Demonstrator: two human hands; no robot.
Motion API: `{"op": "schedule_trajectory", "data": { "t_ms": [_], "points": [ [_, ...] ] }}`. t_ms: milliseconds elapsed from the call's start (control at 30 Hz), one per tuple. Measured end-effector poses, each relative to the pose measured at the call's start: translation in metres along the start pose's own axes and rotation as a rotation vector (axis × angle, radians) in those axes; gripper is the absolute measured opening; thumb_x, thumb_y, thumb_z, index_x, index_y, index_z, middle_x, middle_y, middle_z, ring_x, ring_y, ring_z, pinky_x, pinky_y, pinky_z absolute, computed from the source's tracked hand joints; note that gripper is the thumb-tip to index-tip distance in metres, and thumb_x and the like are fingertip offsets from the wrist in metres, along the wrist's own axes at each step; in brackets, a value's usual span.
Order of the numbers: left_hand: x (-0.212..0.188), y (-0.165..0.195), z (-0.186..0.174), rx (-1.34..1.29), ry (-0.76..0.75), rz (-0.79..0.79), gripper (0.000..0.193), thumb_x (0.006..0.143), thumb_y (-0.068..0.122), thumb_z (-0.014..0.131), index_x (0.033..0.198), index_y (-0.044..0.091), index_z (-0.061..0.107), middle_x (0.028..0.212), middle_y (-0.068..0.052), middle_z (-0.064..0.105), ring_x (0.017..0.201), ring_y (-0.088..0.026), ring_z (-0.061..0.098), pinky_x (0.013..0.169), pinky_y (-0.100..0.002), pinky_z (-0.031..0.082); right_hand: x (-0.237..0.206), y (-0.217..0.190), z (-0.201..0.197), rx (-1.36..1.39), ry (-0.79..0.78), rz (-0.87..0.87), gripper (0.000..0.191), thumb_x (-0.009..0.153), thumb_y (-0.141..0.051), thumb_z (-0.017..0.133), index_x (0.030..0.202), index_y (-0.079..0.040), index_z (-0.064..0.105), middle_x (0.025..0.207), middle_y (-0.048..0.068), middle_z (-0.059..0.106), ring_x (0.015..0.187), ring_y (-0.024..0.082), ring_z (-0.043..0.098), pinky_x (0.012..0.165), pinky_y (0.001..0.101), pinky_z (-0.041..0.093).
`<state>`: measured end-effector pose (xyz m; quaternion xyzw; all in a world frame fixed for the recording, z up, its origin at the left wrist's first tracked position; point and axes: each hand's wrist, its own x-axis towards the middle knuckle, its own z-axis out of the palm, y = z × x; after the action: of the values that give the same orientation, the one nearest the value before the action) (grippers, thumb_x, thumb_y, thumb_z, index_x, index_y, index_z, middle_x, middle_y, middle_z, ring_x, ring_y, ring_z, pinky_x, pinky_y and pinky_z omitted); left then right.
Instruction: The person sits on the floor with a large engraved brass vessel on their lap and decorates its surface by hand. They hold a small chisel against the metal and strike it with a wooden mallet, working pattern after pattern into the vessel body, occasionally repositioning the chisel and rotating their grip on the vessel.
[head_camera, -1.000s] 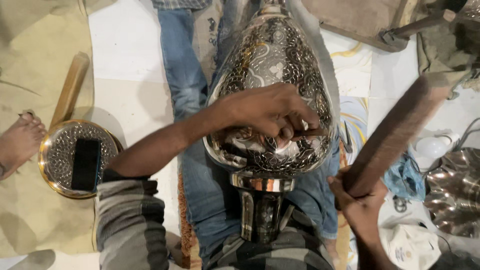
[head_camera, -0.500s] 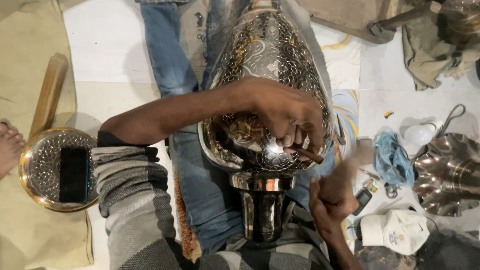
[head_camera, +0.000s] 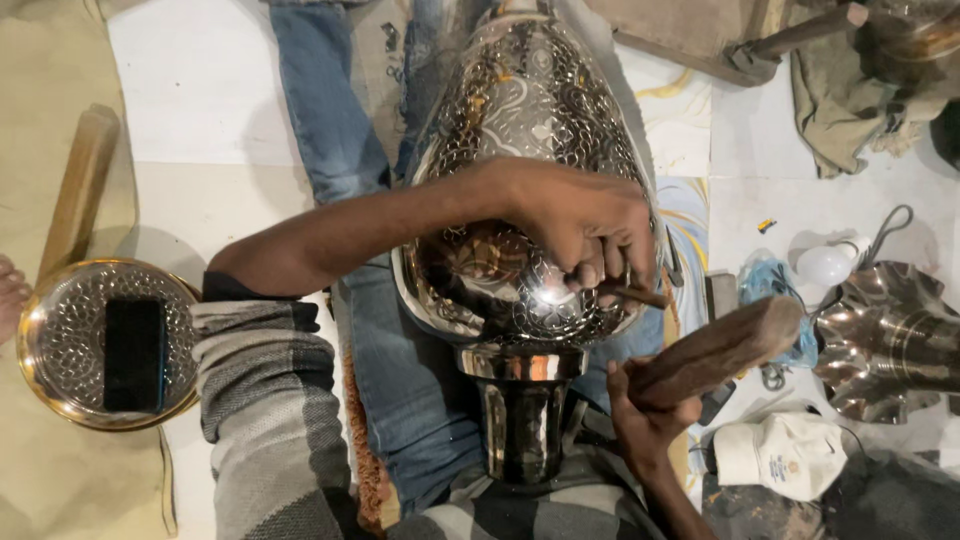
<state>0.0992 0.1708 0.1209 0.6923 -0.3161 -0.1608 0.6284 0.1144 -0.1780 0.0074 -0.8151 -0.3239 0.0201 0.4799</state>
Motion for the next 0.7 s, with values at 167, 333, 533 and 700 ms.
{"op": "schedule_trajectory", "data": {
  "t_ms": [167,333,533,700],
  "points": [
    [0.005,0.005,-0.002,-0.049,-0.109,-0.055,0.043,0.070,-0.010,0.059,0.108,-0.001,0.075,0.078,-0.006,0.074,0.062,-0.008,0.067,0.051,-0.025,0.052,0.002,-0.003,0.000,0.092,-0.110,0.187,0.020,0.082,-0.001,0.084,0.097,0.002,0.070,0.082,0.004,0.069,0.073,0.009,0.062,0.067,0.0243,0.051],
    [0.011,0.013,-0.005,0.068,-0.171,-0.079,0.038,0.073,-0.006,0.064,0.107,0.004,0.076,0.075,-0.005,0.074,0.062,-0.009,0.070,0.050,-0.025,0.052,0.001,-0.006,-0.004,0.131,-0.047,0.258,0.020,0.082,-0.001,0.081,0.097,0.001,0.068,0.082,0.003,0.069,0.070,0.009,0.065,0.064,0.0236,0.054],
    [0.013,0.016,-0.004,0.098,-0.168,-0.101,0.036,0.073,-0.004,0.066,0.105,0.007,0.078,0.079,-0.004,0.078,0.067,-0.009,0.073,0.051,-0.025,0.055,-0.001,0.000,0.001,0.153,0.110,0.015,0.016,0.094,0.001,0.076,0.096,-0.001,0.061,0.087,0.003,0.065,0.071,0.009,0.061,0.066,0.0225,0.050],
    [0.010,0.004,0.001,0.277,-0.111,-0.054,0.036,0.071,-0.006,0.065,0.101,0.009,0.079,0.077,-0.002,0.079,0.068,-0.008,0.076,0.051,-0.027,0.052,0.007,0.014,0.006,-0.075,0.037,-0.295,0.027,0.091,0.005,0.076,0.073,-0.007,0.058,0.075,0.007,0.062,0.065,0.013,0.059,0.064,0.0288,0.049]
  ]
}}
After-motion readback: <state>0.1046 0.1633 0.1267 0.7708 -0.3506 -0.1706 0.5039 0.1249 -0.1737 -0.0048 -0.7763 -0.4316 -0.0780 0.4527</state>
